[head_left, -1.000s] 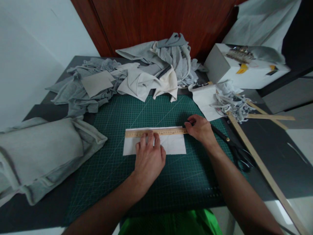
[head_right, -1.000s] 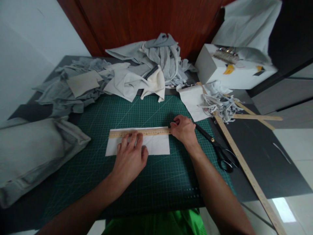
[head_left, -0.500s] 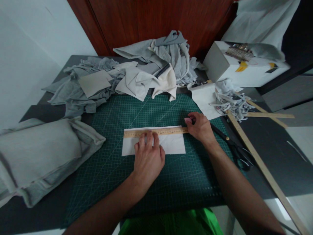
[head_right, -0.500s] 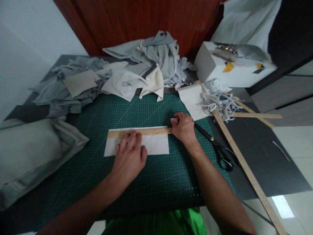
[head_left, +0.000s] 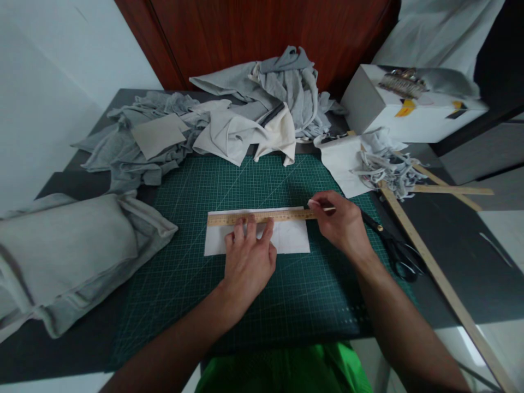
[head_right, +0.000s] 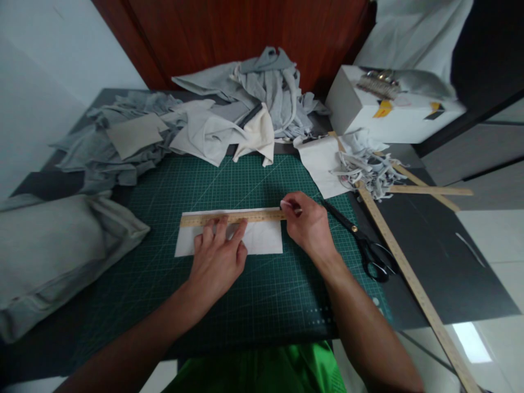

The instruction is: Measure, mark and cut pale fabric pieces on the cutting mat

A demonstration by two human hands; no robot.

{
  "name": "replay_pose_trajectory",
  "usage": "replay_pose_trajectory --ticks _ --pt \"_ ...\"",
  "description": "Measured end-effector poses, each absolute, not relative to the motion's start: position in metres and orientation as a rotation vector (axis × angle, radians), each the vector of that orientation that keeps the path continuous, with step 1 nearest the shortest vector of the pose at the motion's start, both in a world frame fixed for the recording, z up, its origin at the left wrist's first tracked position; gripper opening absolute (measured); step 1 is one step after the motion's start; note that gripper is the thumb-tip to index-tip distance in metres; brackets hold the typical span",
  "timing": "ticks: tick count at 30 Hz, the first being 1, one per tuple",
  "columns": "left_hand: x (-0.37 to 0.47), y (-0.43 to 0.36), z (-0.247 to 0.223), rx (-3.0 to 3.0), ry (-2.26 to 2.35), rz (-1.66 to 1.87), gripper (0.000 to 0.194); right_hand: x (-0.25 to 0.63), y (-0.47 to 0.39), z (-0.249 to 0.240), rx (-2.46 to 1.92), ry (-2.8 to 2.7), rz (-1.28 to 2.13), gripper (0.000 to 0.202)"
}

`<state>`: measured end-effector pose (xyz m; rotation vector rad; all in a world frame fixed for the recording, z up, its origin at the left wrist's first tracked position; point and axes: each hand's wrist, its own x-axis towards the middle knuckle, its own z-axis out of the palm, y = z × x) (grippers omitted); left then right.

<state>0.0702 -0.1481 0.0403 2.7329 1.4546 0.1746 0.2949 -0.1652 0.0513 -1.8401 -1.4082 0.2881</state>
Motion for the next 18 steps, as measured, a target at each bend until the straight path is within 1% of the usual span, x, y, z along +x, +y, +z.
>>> replay_pose_trajectory --ticks 5,10,18 --pt "0.070 -0.148 0.041 2.753 1.449 0.161 0.053 0.268 -0.182 0.053 -1.853 -1.476 0.398 0.013" --pt "0.070 -0.149 0.041 2.769 1.461 0.133 0.052 0.262 -0.181 0.041 -1.877 -1.556 0.456 0.007" --pt "0.072 -0.148 0.040 2.757 1.456 0.108 0.054 0.262 -0.179 0.035 -1.774 -1.678 0.352 0.012"
